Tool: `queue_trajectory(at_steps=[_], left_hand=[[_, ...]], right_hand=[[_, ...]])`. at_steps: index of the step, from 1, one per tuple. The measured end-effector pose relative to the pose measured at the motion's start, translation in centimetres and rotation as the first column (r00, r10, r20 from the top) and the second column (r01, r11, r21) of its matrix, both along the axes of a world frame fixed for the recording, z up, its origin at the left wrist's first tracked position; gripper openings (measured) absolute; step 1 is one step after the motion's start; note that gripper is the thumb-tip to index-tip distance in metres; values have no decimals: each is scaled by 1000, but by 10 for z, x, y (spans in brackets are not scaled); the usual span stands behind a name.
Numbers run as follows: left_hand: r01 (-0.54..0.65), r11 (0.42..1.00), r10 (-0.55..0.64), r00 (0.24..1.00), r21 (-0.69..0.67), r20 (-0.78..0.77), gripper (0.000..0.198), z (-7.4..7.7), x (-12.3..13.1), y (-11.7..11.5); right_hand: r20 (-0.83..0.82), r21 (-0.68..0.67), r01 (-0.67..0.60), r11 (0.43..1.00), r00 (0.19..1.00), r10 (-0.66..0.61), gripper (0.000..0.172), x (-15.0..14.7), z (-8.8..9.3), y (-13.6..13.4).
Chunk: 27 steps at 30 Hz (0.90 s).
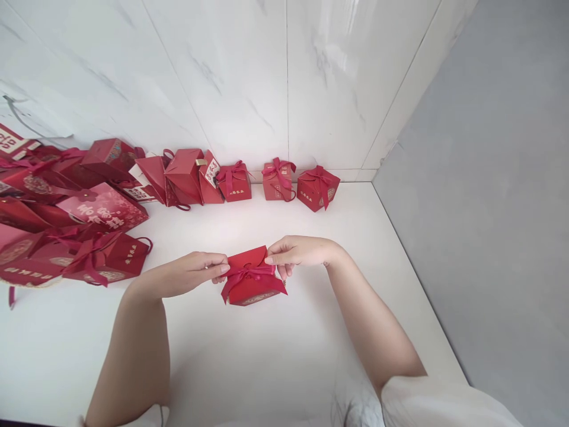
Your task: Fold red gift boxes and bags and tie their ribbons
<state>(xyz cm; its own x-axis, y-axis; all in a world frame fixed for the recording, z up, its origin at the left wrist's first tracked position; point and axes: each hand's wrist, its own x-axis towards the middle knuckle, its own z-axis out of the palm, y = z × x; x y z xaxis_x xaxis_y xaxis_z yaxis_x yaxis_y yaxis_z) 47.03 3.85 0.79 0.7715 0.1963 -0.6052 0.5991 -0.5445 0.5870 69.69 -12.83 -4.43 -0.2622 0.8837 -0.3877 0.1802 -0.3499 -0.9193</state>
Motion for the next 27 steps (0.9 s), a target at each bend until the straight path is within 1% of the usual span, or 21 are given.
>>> queue_trajectory(at_steps=[3, 7, 14, 19, 24, 27], left_hand=[[-2, 1000, 2, 1000, -5, -3, 40, -1, 0, 0], [40, 999, -40, 999, -16, 3, 41, 1, -1, 1], [53, 999, -54, 998, -5, -34, 45, 8, -3, -2], [67, 998, -67, 997, -7, -34, 45, 12, -5, -4], [76, 997, -76, 997, 2, -33, 46, 7, -4, -3], [48, 998, -47, 998, 29, -29, 48, 3, -3, -1]], right_hand=[[13, 13, -29, 999, 1000, 29, 41, 0, 1, -1], [28, 19, -54, 998, 998, 53, 38, 0, 5, -3], [90, 44, -99, 994, 991, 94, 33, -4, 21, -11], [84, 51, -111, 992, 991, 107, 31, -4, 24, -16], [91, 44, -112, 993, 990, 108, 34, -2, 22, -18], [141, 27, -112, 993, 984, 108, 35, -2, 22, -18]])
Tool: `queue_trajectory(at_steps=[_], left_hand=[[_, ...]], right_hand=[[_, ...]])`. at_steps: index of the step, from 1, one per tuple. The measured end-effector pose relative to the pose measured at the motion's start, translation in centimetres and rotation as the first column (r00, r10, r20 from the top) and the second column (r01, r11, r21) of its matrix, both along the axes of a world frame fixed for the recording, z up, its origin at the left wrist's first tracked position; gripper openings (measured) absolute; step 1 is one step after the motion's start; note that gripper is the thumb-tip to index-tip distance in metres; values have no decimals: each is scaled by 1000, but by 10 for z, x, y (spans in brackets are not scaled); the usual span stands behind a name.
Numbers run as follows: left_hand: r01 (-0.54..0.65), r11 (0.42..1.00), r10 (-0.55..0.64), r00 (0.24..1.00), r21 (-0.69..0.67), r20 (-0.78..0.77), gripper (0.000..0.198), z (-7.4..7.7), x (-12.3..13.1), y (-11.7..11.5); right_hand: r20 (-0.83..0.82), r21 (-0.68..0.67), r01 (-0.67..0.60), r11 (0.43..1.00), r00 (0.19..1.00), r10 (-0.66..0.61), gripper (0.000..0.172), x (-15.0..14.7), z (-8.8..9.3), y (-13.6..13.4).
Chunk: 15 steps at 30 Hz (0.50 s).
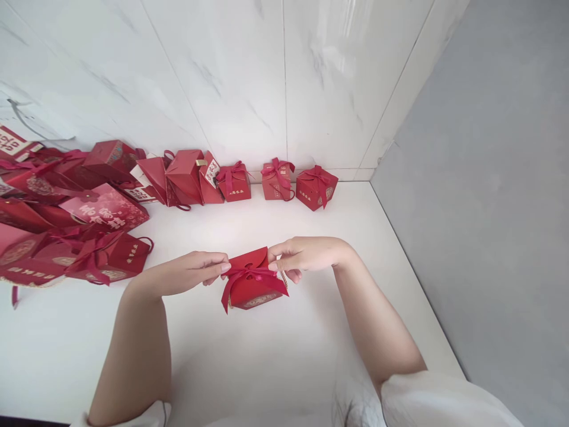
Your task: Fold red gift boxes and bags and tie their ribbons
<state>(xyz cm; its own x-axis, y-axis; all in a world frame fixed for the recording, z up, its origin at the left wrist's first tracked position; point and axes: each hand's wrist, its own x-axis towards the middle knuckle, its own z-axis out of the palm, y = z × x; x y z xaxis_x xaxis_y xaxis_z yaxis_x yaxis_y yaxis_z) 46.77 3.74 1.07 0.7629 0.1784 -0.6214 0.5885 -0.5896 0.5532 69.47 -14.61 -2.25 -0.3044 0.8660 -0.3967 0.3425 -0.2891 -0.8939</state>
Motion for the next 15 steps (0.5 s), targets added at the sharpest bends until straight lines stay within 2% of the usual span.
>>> queue_trajectory(at_steps=[7, 12, 15], left_hand=[[-38, 998, 37, 999, 48, 24, 47, -8, 3, -2], [-60, 987, 59, 998, 147, 11, 45, -5, -1, -5], [-59, 987, 57, 998, 150, 14, 44, -1, -5, -5]], right_hand=[[107, 12, 6, 1000, 994, -7, 35, -4, 4, -1], [238, 139, 171, 975, 950, -201, 38, -17, 25, -12], [266, 165, 101, 981, 953, -143, 29, -33, 36, -24]])
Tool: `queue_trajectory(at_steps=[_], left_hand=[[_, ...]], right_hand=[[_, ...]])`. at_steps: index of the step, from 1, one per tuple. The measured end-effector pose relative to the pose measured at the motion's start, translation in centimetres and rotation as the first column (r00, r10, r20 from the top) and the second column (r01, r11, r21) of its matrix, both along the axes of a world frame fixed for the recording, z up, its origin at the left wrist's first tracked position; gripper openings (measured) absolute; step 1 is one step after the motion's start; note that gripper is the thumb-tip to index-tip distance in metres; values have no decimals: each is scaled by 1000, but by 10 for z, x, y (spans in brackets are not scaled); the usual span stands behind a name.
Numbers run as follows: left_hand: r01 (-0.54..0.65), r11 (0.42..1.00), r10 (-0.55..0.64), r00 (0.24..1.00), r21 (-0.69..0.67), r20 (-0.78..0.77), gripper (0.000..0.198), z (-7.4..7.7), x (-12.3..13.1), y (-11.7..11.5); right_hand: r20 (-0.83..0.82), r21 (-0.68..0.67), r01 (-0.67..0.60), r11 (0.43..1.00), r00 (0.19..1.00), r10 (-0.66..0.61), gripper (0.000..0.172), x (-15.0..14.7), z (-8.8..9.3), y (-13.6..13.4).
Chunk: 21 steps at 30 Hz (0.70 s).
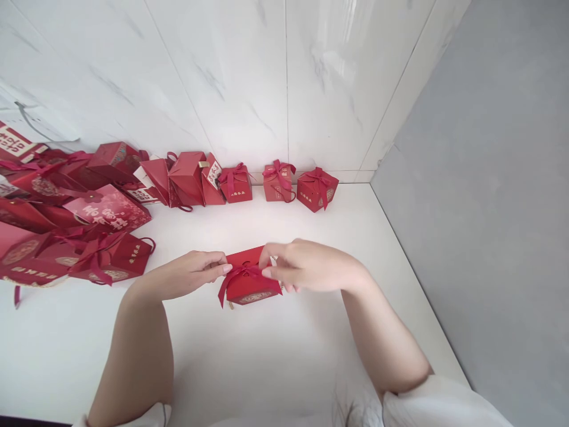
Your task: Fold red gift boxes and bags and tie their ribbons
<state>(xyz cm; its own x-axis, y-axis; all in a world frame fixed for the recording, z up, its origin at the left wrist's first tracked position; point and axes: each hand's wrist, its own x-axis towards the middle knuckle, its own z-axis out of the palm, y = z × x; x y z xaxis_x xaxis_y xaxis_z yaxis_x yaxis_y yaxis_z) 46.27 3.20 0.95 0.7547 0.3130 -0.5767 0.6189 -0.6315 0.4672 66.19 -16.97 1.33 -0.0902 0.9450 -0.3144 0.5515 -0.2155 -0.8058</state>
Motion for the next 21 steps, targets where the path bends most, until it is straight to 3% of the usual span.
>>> queue_trajectory(at_steps=[3, 6, 10, 15, 21], left_hand=[[19, 1000, -19, 1000, 5, 17, 43, 1, -2, 0], [45, 999, -45, 998, -3, 44, 42, 2, -2, 0], [59, 998, -57, 996, -28, 61, 38, 3, -1, 1], [32, 999, -31, 999, -23, 31, 32, 2, -2, 2], [35, 999, -35, 999, 21, 39, 29, 1, -2, 3]], right_hand=[[161, 62, -139, 988, 979, 127, 26, -22, 4, -9], [253, 254, -148, 956, 964, 82, 19, -48, 2, -9], [283, 384, -138, 913, 959, 26, 24, -76, -10, 2], [482, 245, -268, 932, 868, 123, 36, -90, -30, 14], [377, 208, -250, 946, 913, 158, 42, -81, -30, 8]])
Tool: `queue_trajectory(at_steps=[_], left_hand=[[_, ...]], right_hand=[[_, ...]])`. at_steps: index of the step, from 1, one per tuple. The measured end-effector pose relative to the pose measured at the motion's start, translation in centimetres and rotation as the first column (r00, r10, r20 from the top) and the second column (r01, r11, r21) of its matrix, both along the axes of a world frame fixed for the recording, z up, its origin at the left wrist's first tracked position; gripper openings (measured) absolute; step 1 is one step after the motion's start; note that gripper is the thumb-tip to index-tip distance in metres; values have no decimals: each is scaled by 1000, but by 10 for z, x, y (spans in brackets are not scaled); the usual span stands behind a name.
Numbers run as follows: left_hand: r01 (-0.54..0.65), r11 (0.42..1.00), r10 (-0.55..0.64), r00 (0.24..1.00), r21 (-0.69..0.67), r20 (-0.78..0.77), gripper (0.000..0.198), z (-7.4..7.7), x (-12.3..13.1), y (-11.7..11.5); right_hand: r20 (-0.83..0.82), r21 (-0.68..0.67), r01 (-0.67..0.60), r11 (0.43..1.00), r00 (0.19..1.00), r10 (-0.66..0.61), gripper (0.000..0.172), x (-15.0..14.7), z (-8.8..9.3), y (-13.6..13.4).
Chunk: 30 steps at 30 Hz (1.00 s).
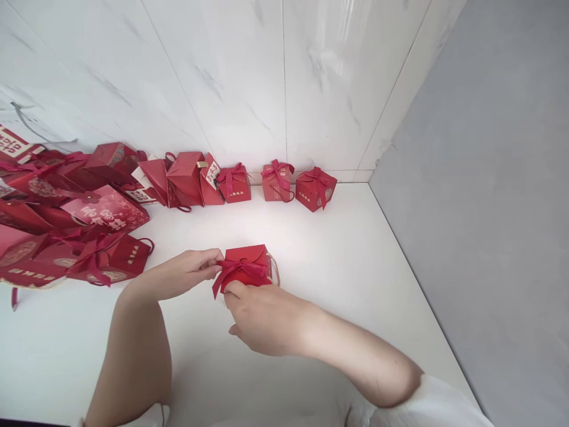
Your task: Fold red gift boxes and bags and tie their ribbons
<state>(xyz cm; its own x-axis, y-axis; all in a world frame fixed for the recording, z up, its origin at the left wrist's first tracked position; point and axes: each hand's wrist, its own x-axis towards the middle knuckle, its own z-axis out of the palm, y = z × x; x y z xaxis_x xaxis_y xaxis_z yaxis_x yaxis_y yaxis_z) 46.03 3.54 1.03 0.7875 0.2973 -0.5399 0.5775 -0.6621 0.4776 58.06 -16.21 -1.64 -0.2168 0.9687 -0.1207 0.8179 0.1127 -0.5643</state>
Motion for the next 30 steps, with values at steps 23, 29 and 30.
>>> queue_trajectory(at_steps=[23, 29, 30], left_hand=[[-69, 997, 71, 990, -17, 125, 38, 7, 0, 0], [-74, 997, 71, 992, 27, 105, 35, 1, 1, 5], [-73, 997, 69, 993, 34, 100, 35, 0, 2, 6]], right_hand=[[206, 312, 55, 948, 971, -123, 25, -8, -6, 14], [326, 379, -9, 925, 937, -125, 39, -10, -20, 21], [327, 370, -6, 929, 937, -125, 41, -10, -22, 23]])
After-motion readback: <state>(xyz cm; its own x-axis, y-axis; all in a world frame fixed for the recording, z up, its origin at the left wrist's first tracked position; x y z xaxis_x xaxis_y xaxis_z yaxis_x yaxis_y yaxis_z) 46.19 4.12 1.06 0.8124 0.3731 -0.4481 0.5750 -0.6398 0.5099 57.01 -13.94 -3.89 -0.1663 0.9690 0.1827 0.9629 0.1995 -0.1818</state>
